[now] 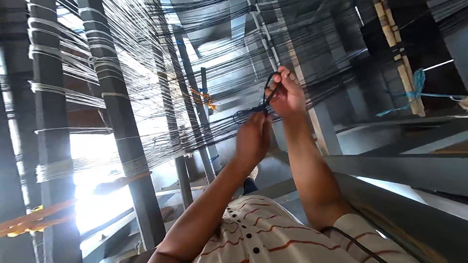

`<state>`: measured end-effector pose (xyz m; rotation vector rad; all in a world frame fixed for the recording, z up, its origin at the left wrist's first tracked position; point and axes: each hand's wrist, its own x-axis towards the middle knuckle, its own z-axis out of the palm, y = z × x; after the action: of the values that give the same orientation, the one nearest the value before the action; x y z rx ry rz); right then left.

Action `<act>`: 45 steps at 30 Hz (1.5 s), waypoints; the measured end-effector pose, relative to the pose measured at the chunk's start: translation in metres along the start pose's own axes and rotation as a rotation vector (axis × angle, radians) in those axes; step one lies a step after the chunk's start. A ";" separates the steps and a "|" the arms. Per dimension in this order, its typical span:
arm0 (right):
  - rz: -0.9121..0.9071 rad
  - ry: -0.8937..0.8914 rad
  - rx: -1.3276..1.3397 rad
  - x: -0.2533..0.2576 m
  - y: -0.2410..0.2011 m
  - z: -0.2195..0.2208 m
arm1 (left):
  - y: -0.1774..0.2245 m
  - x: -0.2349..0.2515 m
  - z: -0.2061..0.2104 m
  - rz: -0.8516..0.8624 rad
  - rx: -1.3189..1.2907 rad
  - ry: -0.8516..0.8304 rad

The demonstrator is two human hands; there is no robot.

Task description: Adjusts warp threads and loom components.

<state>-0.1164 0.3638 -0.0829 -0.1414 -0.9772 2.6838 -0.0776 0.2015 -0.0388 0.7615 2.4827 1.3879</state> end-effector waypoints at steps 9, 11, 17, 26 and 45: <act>-0.018 0.070 0.134 0.001 -0.005 0.009 | 0.000 0.005 -0.028 -0.079 -0.422 0.248; -0.030 0.078 0.131 0.001 -0.004 0.014 | -0.004 0.006 -0.032 -0.317 -0.603 0.208; 0.039 0.027 0.083 0.002 0.010 0.034 | -0.027 0.002 -0.033 -0.608 -0.916 0.327; -0.028 -0.075 -1.355 0.001 0.018 0.054 | -0.066 -0.062 -0.020 -0.313 -0.684 0.212; -0.155 0.001 -1.464 -0.035 0.064 0.101 | -0.157 -0.199 -0.175 -0.406 -0.520 0.511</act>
<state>-0.1160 0.2446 -0.0468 -0.3081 -2.5303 1.3105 -0.0331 -0.0990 -0.0914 -0.2181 2.2193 2.1003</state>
